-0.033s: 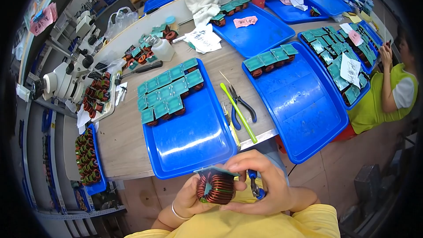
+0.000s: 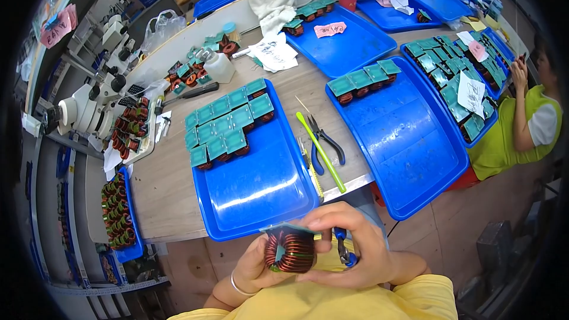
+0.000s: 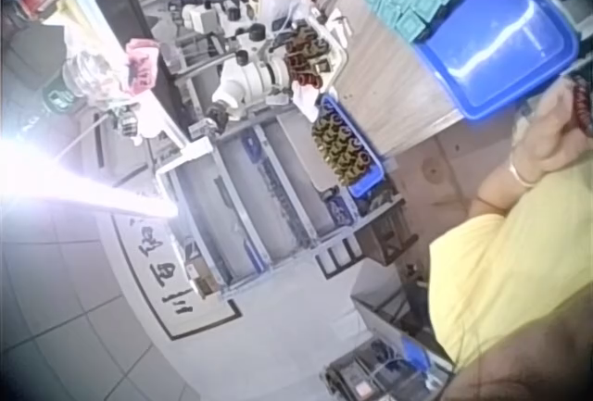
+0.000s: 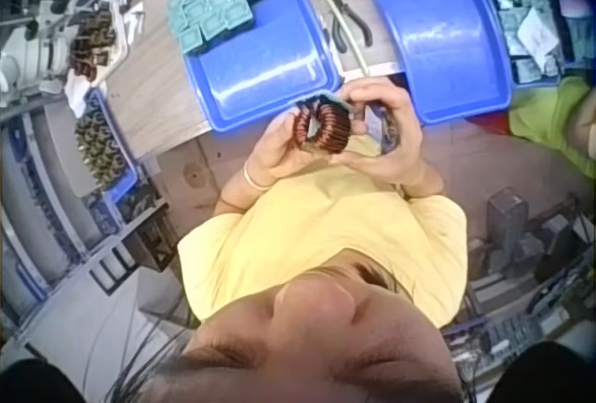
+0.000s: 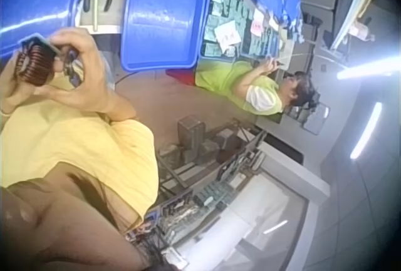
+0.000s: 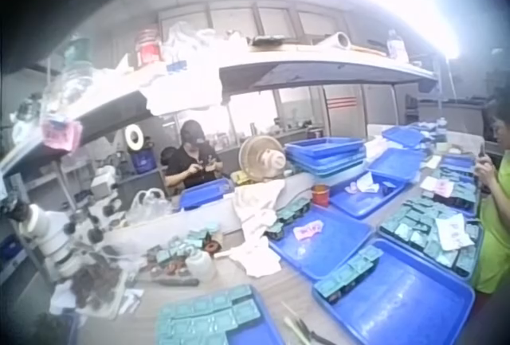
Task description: Trimming excess wires from electronic components using pliers at an assembly workbench.
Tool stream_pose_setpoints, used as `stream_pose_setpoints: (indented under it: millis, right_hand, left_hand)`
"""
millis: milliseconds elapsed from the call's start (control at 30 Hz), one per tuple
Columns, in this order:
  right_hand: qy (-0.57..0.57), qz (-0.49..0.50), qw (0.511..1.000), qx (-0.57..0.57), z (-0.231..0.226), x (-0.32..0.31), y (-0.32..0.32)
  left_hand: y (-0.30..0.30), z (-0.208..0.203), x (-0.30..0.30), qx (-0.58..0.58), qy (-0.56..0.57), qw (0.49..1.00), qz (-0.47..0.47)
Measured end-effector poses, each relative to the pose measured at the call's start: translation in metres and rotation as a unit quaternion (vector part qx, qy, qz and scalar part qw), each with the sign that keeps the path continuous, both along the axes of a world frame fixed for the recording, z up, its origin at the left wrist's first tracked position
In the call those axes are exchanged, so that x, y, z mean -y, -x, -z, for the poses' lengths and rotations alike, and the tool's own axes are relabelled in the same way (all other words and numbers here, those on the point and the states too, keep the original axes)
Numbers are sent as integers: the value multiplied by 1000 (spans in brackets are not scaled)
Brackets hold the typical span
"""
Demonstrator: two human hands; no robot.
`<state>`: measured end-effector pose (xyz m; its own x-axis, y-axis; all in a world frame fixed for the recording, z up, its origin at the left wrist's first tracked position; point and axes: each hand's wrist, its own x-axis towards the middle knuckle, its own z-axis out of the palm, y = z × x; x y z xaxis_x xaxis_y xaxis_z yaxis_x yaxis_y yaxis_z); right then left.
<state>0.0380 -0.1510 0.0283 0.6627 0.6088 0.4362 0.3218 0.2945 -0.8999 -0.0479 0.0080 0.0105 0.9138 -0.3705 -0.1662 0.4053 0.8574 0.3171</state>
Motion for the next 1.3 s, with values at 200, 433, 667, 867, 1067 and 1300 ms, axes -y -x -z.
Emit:
stream_pose_setpoints:
  millis: [200, 433, 667, 867, 1067, 1300]
  right_hand:
    - [100, -20, 984, 149, -5, 2, -18]
    - [267, 30, 924, 273, -34, 17, -41]
    - [332, 35, 850, 408, -42, 6, -39]
    - [357, 33, 826, 434, -44, 7, -35]
    - [371, 47, 809, 454, -47, 9, -34]
    - [372, 46, 803, 464, -49, 10, -35]
  left_hand:
    - [-2, 9, 0, 63, -24, 997, -37]
    - [-2, -2, -9, 178, -417, 869, -198]
    - [4, -9, -3, 196, -572, 755, -254]
    - [2, -10, -8, 263, -603, 709, -254]
    - [0, -9, -8, 289, -602, 693, -274]
    - [-4, -13, -8, 307, -628, 664, -267]
